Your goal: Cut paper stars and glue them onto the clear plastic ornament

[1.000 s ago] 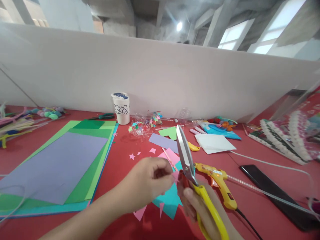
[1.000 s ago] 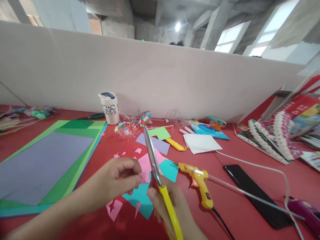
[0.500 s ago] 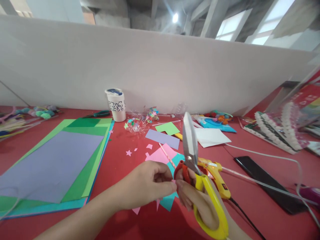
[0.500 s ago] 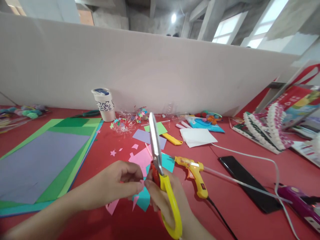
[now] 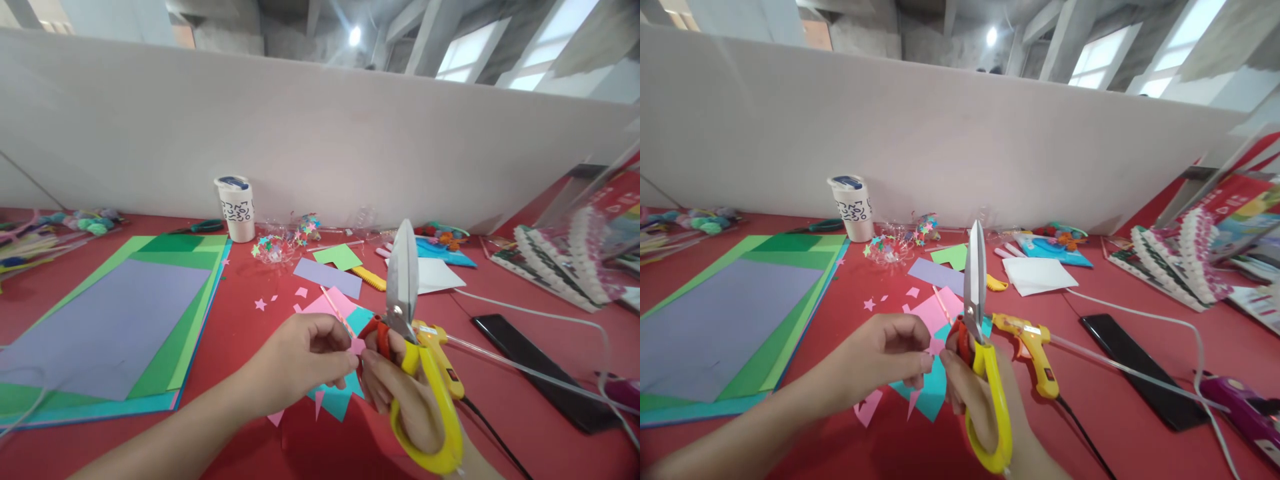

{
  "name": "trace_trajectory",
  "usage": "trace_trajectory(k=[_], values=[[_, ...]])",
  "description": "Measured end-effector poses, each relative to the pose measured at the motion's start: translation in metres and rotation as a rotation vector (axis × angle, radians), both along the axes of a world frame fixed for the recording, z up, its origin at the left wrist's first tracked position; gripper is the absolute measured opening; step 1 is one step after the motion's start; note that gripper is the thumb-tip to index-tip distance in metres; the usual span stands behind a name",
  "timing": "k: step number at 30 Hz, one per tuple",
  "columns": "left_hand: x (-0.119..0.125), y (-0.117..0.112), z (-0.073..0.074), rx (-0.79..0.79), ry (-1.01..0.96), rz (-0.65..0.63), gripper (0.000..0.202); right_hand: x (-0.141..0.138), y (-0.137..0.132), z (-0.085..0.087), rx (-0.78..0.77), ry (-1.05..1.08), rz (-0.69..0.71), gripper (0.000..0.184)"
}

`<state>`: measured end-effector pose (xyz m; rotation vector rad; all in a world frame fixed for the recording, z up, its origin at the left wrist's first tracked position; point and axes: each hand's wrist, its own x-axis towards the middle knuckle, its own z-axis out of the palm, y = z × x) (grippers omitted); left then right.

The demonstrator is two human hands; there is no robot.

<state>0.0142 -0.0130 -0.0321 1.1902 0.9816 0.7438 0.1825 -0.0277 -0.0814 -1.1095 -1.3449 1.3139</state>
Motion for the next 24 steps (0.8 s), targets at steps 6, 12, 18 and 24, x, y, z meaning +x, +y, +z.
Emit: trace_trajectory(k=[6,12,18,24], values=[[0.003,0.001,-0.002,0.030,-0.051,0.029,0.011,-0.001,-0.001,0.003,-0.042,0.061,-0.004,0.043],[0.001,0.006,-0.005,0.012,-0.130,0.019,0.012,0.001,0.001,0.001,-0.007,0.023,0.010,0.041],[-0.023,0.014,0.019,0.200,-0.019,0.272,0.012,0.008,0.004,0.013,0.038,-0.168,0.149,0.030],[-0.044,0.015,0.034,0.337,-0.053,0.334,0.013,0.006,0.008,-0.007,-0.061,-0.203,0.222,0.016]])
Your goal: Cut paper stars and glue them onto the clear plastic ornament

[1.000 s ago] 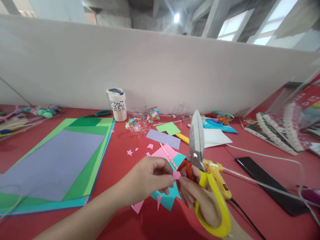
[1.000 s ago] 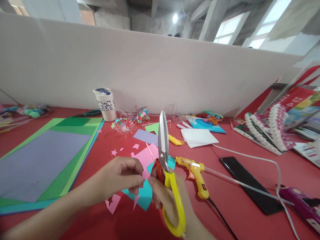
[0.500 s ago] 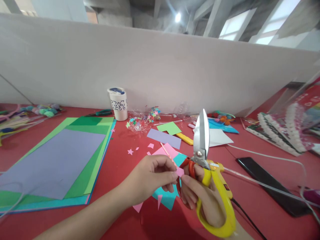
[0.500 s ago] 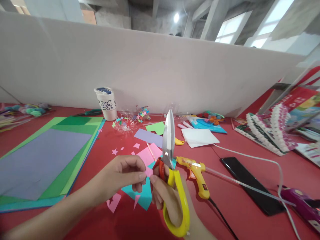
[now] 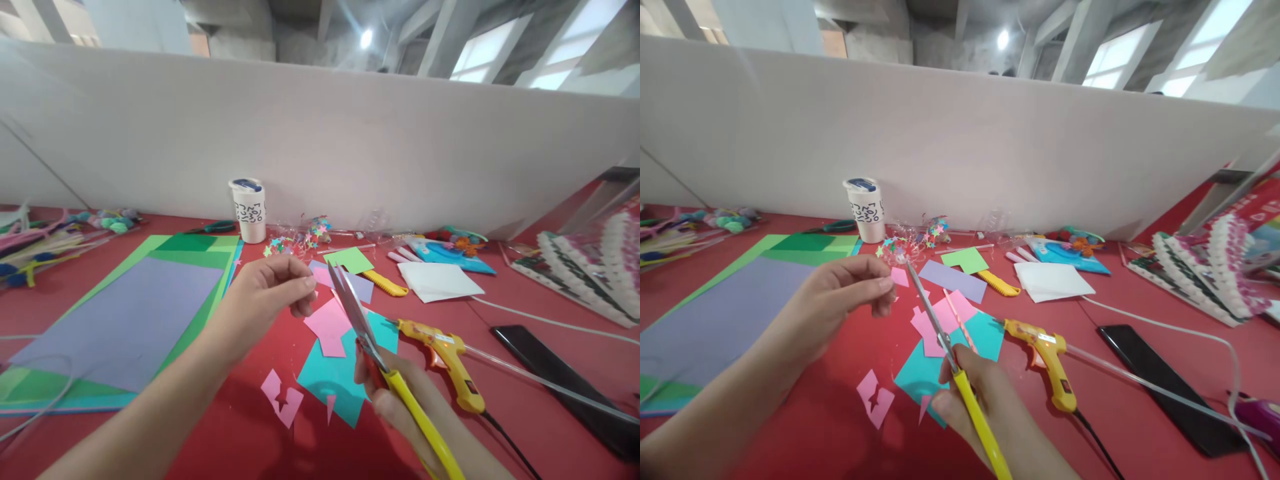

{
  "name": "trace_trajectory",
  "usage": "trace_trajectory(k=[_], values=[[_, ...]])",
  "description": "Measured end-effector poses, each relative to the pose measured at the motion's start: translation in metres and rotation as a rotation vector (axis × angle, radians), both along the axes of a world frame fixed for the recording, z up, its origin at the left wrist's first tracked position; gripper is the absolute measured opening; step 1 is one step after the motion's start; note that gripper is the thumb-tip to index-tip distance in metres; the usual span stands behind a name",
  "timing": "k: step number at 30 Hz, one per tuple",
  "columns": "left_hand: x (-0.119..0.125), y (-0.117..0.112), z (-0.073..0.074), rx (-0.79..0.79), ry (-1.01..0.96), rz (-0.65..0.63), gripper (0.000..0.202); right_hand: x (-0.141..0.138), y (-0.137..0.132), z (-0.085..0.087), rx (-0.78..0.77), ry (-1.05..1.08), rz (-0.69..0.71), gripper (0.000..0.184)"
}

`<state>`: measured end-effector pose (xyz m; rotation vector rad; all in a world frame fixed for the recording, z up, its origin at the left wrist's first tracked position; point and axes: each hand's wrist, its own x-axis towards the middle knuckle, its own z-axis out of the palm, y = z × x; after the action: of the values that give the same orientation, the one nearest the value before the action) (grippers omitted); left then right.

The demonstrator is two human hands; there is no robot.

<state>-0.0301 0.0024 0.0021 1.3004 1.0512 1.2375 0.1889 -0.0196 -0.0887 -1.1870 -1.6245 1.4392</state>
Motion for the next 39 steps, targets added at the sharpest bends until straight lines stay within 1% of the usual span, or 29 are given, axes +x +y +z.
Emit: trace_trajectory(k=[3,5,6,8,12,14,16,20,22,29,35,39], values=[[0.000,-0.001,0.000,0.005,0.009,-0.008,0.012,-0.001,0.002,-0.013,-0.008,0.012,0.023,0.021],[0.001,-0.002,0.000,0.002,0.028,-0.010,0.011,-0.002,0.002,-0.016,-0.012,0.011,0.013,0.026],[0.002,-0.003,0.000,0.000,0.037,-0.012,0.011,-0.002,0.001,-0.014,-0.012,0.006,0.007,0.029],[0.003,-0.004,0.001,-0.004,0.048,-0.013,0.011,-0.003,-0.001,-0.006,0.012,-0.011,0.009,0.033],[0.005,-0.005,0.002,-0.011,0.055,0.001,0.012,-0.006,-0.009,0.019,0.115,-0.053,0.054,0.034],[0.006,-0.005,0.003,-0.015,0.060,0.010,0.012,-0.007,-0.012,0.027,0.111,-0.093,0.053,0.033],[0.006,-0.005,0.003,-0.018,0.062,0.012,0.011,-0.008,-0.014,0.031,0.109,-0.125,0.049,0.033],[0.006,-0.005,0.003,-0.026,0.065,0.014,0.013,-0.008,-0.017,0.032,0.171,-0.131,0.034,0.038],[0.006,-0.005,0.003,-0.027,0.067,0.014,0.013,-0.009,-0.019,0.032,0.172,-0.133,0.025,0.040],[0.008,-0.005,0.004,-0.035,0.047,0.014,0.014,-0.009,-0.020,0.032,0.130,-0.128,-0.005,0.033],[0.008,-0.005,0.003,-0.036,0.032,0.004,0.014,-0.007,-0.017,0.030,0.224,-0.111,0.003,0.033],[0.007,-0.004,0.001,-0.040,0.019,0.000,0.013,-0.007,-0.018,0.029,0.211,-0.143,0.015,0.036]])
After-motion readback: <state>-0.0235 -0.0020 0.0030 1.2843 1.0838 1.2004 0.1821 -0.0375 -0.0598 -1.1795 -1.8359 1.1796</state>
